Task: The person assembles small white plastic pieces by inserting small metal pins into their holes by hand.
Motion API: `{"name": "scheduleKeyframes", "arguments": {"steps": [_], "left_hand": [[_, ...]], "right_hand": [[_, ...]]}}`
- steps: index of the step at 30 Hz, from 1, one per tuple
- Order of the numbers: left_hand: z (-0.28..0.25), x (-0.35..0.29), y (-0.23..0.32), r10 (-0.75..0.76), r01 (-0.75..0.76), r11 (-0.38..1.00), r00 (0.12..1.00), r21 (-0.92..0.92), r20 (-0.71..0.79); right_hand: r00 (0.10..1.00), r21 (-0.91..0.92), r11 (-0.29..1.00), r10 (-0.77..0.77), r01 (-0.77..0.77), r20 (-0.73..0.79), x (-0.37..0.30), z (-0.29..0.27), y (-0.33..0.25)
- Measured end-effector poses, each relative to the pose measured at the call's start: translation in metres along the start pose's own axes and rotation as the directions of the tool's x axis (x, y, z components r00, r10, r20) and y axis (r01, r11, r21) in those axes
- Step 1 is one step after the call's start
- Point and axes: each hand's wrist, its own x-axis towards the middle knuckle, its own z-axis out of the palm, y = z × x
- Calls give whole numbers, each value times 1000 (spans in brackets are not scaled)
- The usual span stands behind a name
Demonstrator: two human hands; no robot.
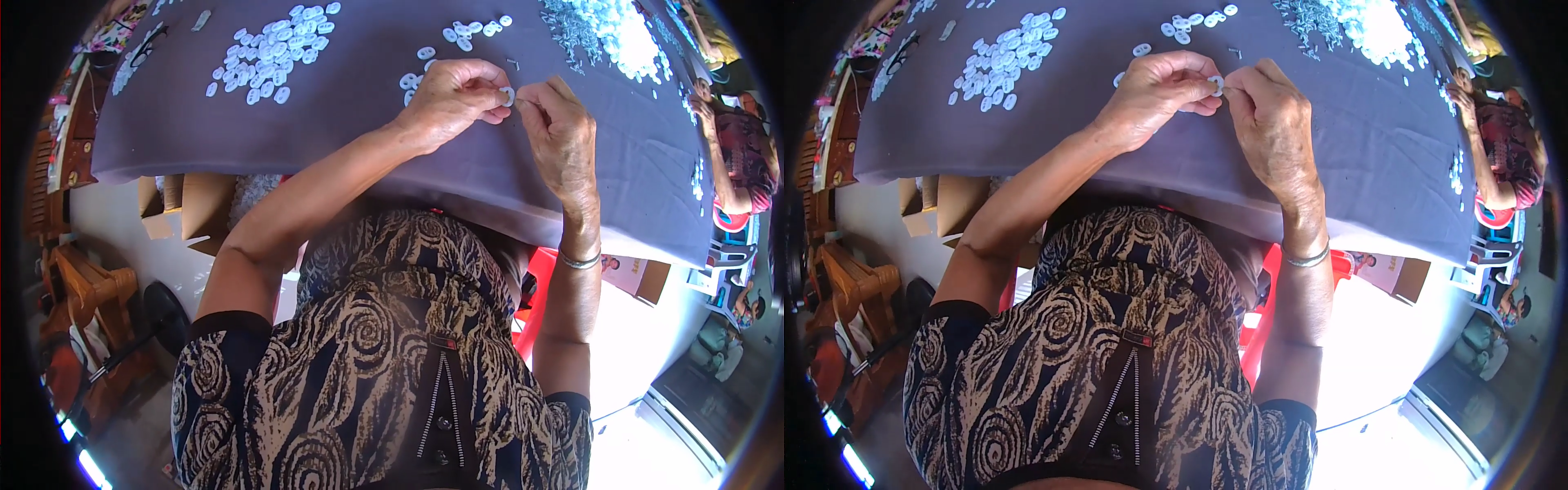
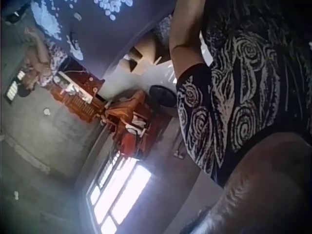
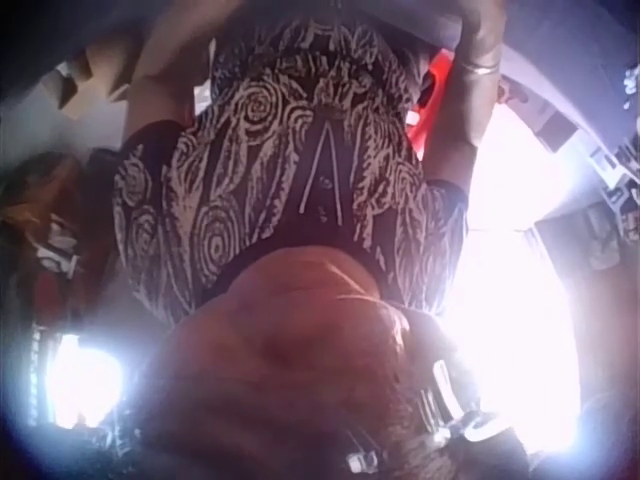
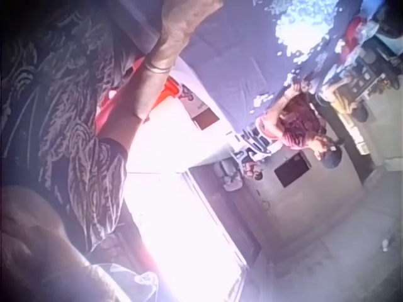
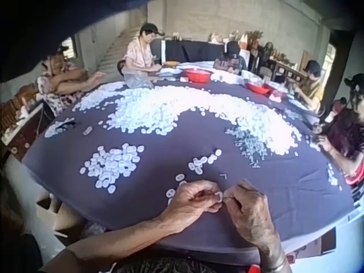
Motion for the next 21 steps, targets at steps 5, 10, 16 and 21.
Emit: {"name": "scheduleKeyframes", "arguments": {"steps": [5,10,16,21], "left_hand": [[-2,0,9,14,-16,999,997,-30,-79],[6,-7,23,158,-174,978,978,-114,-138],[12,-15,27,216,-232,961,970,-149,-115],[15,-20,32,165,-185,973,976,-139,-143]], "right_hand": [[984,-21,992,117,-121,-138,0,-14,-4],[952,-65,953,287,-294,-105,-11,-19,35],[997,-366,929,45,-64,-58,-15,-16,40],[995,75,997,31,-24,-91,-2,-20,-5]]}}
